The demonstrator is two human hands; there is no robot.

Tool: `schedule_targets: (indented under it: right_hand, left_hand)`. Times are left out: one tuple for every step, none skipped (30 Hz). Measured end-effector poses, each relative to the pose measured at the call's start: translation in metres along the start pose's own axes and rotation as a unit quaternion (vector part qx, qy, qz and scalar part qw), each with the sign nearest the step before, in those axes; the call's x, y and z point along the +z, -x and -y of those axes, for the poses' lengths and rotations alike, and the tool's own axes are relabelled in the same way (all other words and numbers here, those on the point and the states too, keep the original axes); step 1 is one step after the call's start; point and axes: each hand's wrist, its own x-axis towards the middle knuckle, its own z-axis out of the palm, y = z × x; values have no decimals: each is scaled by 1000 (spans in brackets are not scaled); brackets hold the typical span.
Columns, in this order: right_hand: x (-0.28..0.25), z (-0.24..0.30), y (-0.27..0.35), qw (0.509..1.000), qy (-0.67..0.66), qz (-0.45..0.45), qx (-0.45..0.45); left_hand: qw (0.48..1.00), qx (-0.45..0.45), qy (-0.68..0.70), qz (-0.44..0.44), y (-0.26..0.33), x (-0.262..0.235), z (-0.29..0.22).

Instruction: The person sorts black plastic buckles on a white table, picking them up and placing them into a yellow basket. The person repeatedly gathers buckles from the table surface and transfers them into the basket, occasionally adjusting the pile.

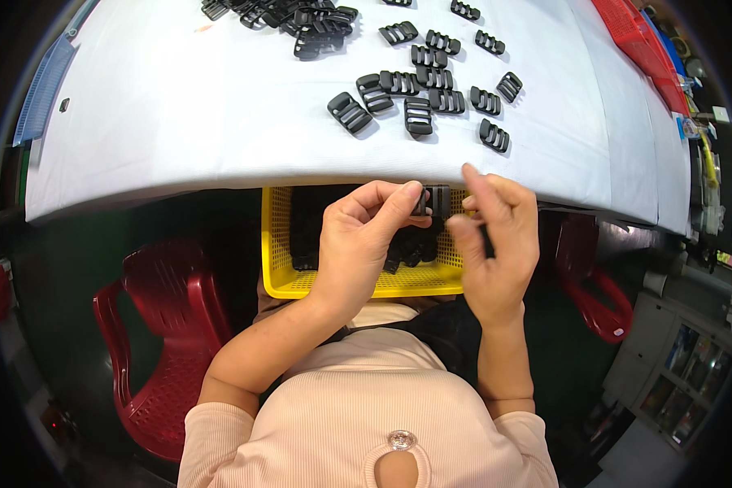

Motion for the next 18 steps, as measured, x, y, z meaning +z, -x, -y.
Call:
schedule_targets:
  right_hand:
    - [-1, 3, 0, 998, 34, 11, -52]
    - [-1, 6, 3, 994, 75, 46, -57]
    - [-1, 6, 4, 987, 125, 71, -77]
    - [-3, 5, 1, 980, 152, 64, -115]
    - [-5, 3, -2, 970, 179, 57, -153]
    - [-4, 2, -2, 967, 175, 38, -179]
    - [-4, 2, -2, 963, 171, 19, -206]
    - [-4, 4, -4, 965, 160, 12, -208]
    - [-5, 4, -3, 964, 157, 6, -214]
    - [-7, 3, 0, 963, 153, 0, -220]
    - [-9, 2, 2, 962, 151, -9, -225]
    - [-9, 1, 4, 965, 143, -16, -220]
    - [-9, -1, 4, 965, 143, -15, -219]
    - [-7, -2, 0, 964, 144, -12, -222]
    - [-5, -3, -4, 964, 146, -10, -224]
    - [-6, 2, -6, 965, 159, 4, -209]
    - [-6, 4, -8, 967, 172, 13, -188]
    - [-6, 6, -11, 968, 182, 17, -173]
  left_hand:
    - [1000, 0, -2, -3, 0, 0, 1]
    - [1000, -11, 10, -1, 1, -1, 1]
    - [1000, -21, 22, 1, 2, -2, 2]
    - [999, -30, 34, 3, 4, -2, 2]
    - [998, -46, 36, 2, 5, -1, -1]
    - [997, -61, 38, 1, 8, 2, -5]
    - [996, -76, 40, -1, 10, 3, -8]
    - [996, -85, 40, 3, 10, 1, -7]
    - [995, -89, 52, 0, 11, 2, -9]
    - [994, -92, 64, -2, 13, 4, -11]
    - [992, -97, 75, -2, 14, 8, -14]
    - [992, -100, 77, -10, 14, 11, -17]
    - [994, -93, 61, -7, 13, 11, -17]
    - [995, -83, 49, -3, 11, 8, -17]
    - [997, -74, 36, 1, 8, 5, -18]
    - [998, -59, 33, 3, 8, 4, -19]
    - [998, -50, 28, 1, 8, 6, -20]
    - [999, -40, 23, -1, 7, 8, -21]
